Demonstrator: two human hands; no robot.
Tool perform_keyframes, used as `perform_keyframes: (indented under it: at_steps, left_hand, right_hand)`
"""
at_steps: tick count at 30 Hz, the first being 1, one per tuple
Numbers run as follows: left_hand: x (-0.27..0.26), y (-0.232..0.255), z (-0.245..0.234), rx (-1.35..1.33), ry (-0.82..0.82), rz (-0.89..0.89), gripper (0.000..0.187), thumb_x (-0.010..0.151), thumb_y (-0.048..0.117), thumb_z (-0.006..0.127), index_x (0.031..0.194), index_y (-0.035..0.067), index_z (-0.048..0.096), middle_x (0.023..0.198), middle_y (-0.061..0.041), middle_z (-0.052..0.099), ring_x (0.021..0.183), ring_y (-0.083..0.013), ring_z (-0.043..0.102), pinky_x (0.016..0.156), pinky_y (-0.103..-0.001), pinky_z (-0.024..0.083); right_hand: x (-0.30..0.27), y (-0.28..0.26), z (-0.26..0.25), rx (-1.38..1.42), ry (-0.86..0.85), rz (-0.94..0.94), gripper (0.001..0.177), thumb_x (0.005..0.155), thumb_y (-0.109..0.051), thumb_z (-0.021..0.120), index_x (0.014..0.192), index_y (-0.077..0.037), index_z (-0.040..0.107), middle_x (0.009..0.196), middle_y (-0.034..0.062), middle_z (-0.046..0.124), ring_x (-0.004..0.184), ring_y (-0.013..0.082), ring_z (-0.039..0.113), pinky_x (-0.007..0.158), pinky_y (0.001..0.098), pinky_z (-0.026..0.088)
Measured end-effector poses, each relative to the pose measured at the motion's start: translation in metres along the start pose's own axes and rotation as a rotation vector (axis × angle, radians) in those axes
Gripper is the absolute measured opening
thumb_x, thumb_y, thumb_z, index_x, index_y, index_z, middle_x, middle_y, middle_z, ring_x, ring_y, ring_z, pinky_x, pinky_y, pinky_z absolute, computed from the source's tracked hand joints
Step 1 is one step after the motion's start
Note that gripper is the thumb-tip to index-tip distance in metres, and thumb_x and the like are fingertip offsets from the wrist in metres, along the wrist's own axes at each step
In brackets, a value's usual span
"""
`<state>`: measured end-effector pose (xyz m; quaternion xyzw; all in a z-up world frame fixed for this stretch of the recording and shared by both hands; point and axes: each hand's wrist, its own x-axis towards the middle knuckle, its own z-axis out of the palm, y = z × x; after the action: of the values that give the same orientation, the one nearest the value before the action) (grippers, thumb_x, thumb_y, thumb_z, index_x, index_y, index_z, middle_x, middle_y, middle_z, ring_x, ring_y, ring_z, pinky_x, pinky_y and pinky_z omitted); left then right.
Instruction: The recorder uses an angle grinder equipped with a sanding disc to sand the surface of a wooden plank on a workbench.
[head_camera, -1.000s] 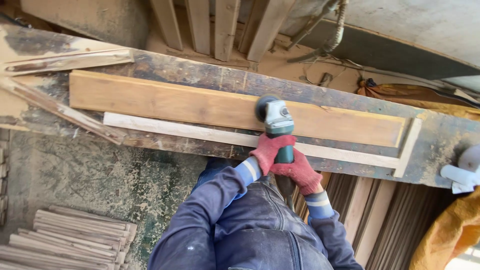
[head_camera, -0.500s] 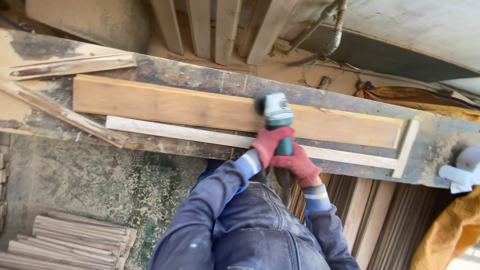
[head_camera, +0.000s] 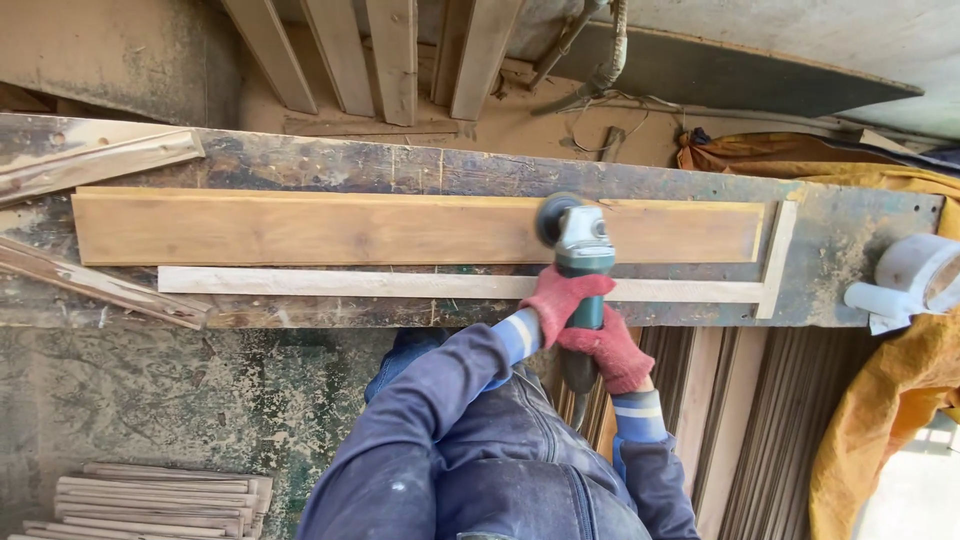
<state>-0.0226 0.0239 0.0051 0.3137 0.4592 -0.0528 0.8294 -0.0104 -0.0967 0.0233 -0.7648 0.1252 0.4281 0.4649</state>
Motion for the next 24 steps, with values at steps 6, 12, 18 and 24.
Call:
perform_keyframes:
  at_steps: [6,12,18,24]
  left_hand:
    - [-0.015,0.008,-0.085,-0.050,0.127,-0.032,0.054,0.055,0.015,0.097,0.103,0.007,0.074,0.085,-0.012,0.073,0.082,-0.0267,0.074,0.079,-0.042,0.059]
    - [-0.042,0.036,-0.122,-0.096,0.221,-0.022,0.046,0.058,0.017,0.094,0.098,0.005,0.075,0.079,-0.014,0.072,0.079,-0.0257,0.074,0.078,-0.041,0.057]
    - [-0.018,0.006,-0.064,-0.053,0.047,-0.026,0.049,0.057,0.013,0.095,0.101,0.006,0.075,0.084,-0.013,0.073,0.080,-0.0276,0.074,0.075,-0.044,0.058]
    - [0.018,-0.023,0.017,-0.023,-0.033,-0.042,0.052,0.057,0.011,0.092,0.105,0.004,0.072,0.085,-0.013,0.071,0.082,-0.0269,0.073,0.078,-0.043,0.059]
  right_hand:
    - [-0.021,-0.023,0.070,-0.101,-0.205,0.031,0.069,0.044,-0.009,0.104,0.105,-0.008,0.072,0.081,0.0103,0.069,0.077,0.0260,0.069,0.065,0.0397,0.056]
    - [-0.029,-0.031,0.114,-0.109,-0.299,-0.005,0.076,0.040,-0.013,0.106,0.108,-0.011,0.072,0.081,0.0093,0.069,0.076,0.0252,0.067,0.063,0.0357,0.054]
    - [-0.027,-0.018,0.060,-0.054,-0.132,0.043,0.066,0.047,-0.009,0.101,0.105,-0.008,0.071,0.082,0.0094,0.069,0.077,0.0252,0.068,0.066,0.0388,0.055]
    - [-0.009,-0.006,-0.019,0.007,0.037,0.065,0.058,0.058,-0.011,0.096,0.108,-0.004,0.066,0.082,0.0133,0.066,0.074,0.0272,0.066,0.065,0.0397,0.053]
